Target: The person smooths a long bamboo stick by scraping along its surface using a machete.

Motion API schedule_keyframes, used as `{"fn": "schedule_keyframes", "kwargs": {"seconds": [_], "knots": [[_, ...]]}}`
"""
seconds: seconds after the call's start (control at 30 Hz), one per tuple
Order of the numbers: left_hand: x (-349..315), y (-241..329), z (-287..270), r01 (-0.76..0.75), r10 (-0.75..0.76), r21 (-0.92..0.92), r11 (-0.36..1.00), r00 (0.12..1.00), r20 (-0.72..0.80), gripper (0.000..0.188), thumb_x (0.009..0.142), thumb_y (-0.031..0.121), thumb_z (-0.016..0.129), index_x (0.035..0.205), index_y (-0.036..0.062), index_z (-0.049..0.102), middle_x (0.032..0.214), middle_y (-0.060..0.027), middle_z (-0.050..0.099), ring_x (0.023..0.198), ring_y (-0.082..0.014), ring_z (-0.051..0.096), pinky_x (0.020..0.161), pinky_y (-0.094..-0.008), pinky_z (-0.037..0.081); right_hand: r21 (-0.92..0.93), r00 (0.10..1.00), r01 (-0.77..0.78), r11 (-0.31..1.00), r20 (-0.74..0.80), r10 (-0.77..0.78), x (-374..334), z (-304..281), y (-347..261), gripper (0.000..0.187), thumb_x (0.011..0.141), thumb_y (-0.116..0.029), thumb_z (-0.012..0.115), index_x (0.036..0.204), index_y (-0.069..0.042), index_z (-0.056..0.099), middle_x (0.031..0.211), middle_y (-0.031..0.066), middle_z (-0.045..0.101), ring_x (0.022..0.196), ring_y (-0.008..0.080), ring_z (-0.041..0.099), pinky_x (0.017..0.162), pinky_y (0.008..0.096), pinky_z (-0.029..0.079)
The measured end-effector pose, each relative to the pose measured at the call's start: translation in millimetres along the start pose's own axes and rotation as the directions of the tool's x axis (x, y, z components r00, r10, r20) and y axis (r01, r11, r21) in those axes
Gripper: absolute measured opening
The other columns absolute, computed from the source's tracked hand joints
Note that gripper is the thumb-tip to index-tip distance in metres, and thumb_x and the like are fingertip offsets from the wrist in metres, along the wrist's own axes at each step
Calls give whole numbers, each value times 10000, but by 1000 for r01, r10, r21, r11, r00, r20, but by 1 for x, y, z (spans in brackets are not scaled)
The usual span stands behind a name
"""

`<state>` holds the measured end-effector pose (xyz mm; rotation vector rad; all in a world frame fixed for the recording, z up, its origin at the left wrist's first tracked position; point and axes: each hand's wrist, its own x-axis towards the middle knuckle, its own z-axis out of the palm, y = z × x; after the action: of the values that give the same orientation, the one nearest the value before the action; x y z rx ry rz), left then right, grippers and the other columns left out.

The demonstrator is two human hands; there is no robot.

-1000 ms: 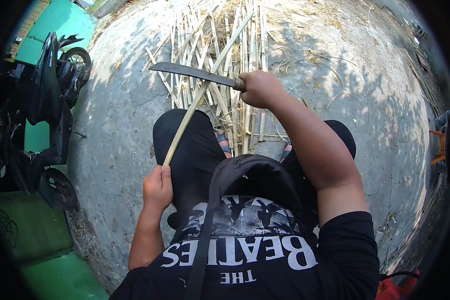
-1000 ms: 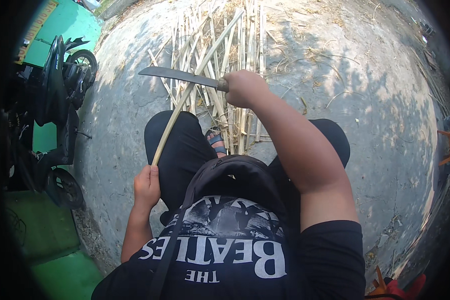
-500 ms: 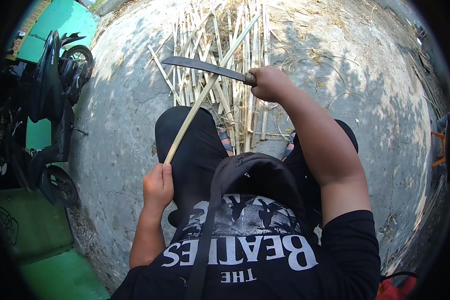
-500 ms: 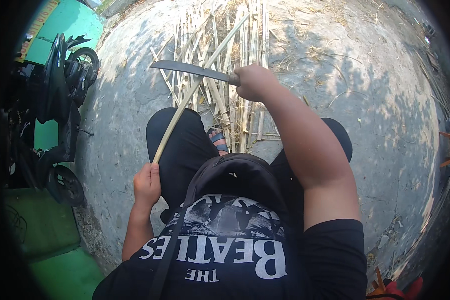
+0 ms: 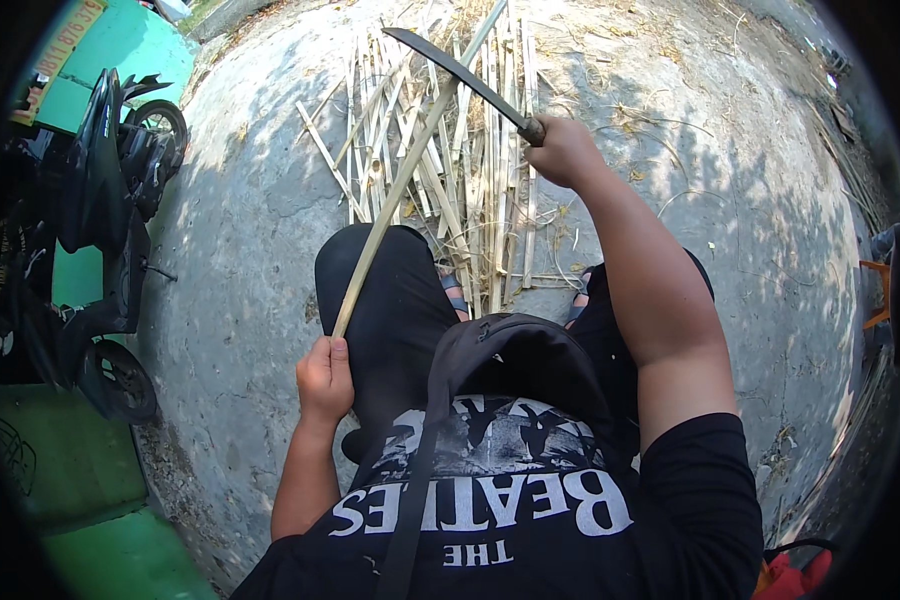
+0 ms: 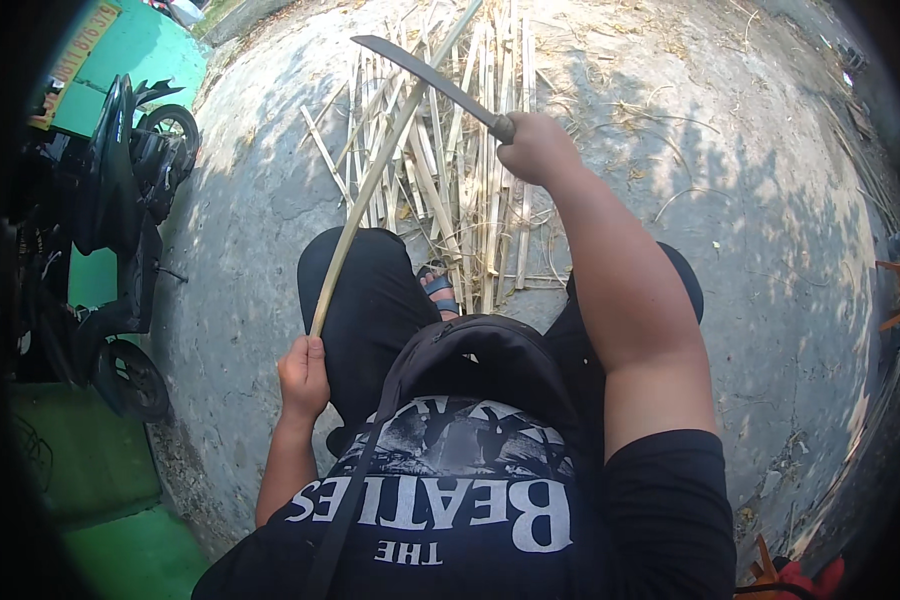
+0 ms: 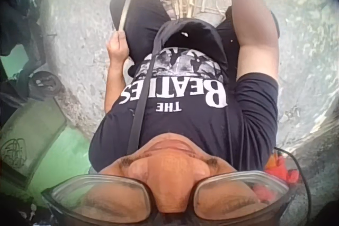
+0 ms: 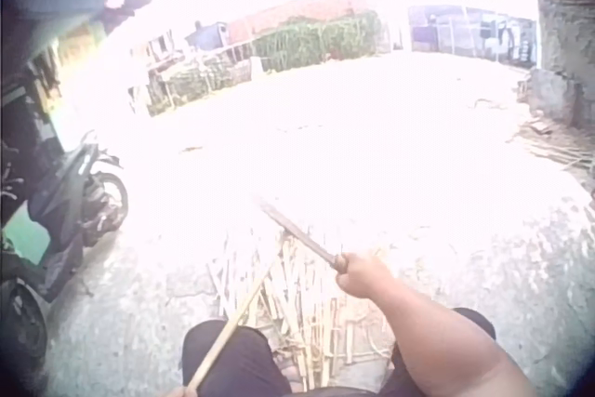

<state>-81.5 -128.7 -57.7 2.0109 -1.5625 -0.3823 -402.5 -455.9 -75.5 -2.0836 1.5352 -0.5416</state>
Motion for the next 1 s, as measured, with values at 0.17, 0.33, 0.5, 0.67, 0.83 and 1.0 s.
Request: {"fn": "schedule_keyframes", "kwargs": {"seconds": [0.17, 0.33, 0.5, 0.67, 0.83, 1.0], "knots": [[4, 4, 0, 19, -18, -9, 1000, 999, 40, 343, 1070, 222, 522, 807, 3, 536, 632, -208, 547, 563, -412, 556, 525, -457, 408, 13, 988, 148, 989, -41, -148, -7, 2, -1, 143, 768, -156, 666, 874, -61, 660, 803, 210, 678, 819, 421, 668, 734, 514, 526], [2, 8, 0, 2, -4, 56, 998, 1000, 30, 345, 1068, 223, 527, 793, 14, 528, 625, -201, 545, 565, -418, 559, 525, -464, 413, -216, 866, 468, 857, 305, -396, -42, 21, -70, 136, 762, -148, 694, 883, -99, 655, 779, 138, 662, 807, 390, 681, 725, 516, 541], [-10, -6, 9, -67, 92, 196, 978, 988, -122, 338, 1056, 223, 543, 779, 30, 535, 623, -198, 555, 578, -430, 573, 526, -493, 422, -163, 971, 209, 964, 154, -184, -14, -16, -41, 159, 829, -159, 652, 969, -97, 694, 882, 156, 713, 875, 375, 694, 773, 483, 559], [1, 7, 2, -96, 105, 222, 970, 994, -31, 343, 1050, 237, 545, 777, 30, 533, 647, -212, 571, 601, -449, 585, 539, -516, 431, -123, 999, 30, 992, 33, -26, -5, -29, 16, 176, 818, -173, 646, 964, -89, 696, 882, 190, 712, 860, 394, 691, 779, 498, 549], [1, 3, 7, -103, 109, 161, 982, 994, -27, 334, 1057, 215, 528, 785, 21, 526, 641, -214, 556, 587, -444, 575, 532, -499, 420, -98, 982, 181, 978, -27, -185, -32, -23, -35, 167, 815, -163, 645, 953, -81, 692, 862, 178, 708, 864, 386, 700, 773, 509, 555], [-2, 0, 5, -77, 82, 192, 978, 996, -22, 327, 1051, 218, 536, 787, 26, 541, 650, -220, 567, 597, -451, 583, 539, -508, 434, -276, 817, 531, 802, 417, -397, -54, 6, -84, 137, 774, -139, 654, 898, -105, 698, 829, 127, 706, 852, 354, 712, 740, 476, 566]]}}
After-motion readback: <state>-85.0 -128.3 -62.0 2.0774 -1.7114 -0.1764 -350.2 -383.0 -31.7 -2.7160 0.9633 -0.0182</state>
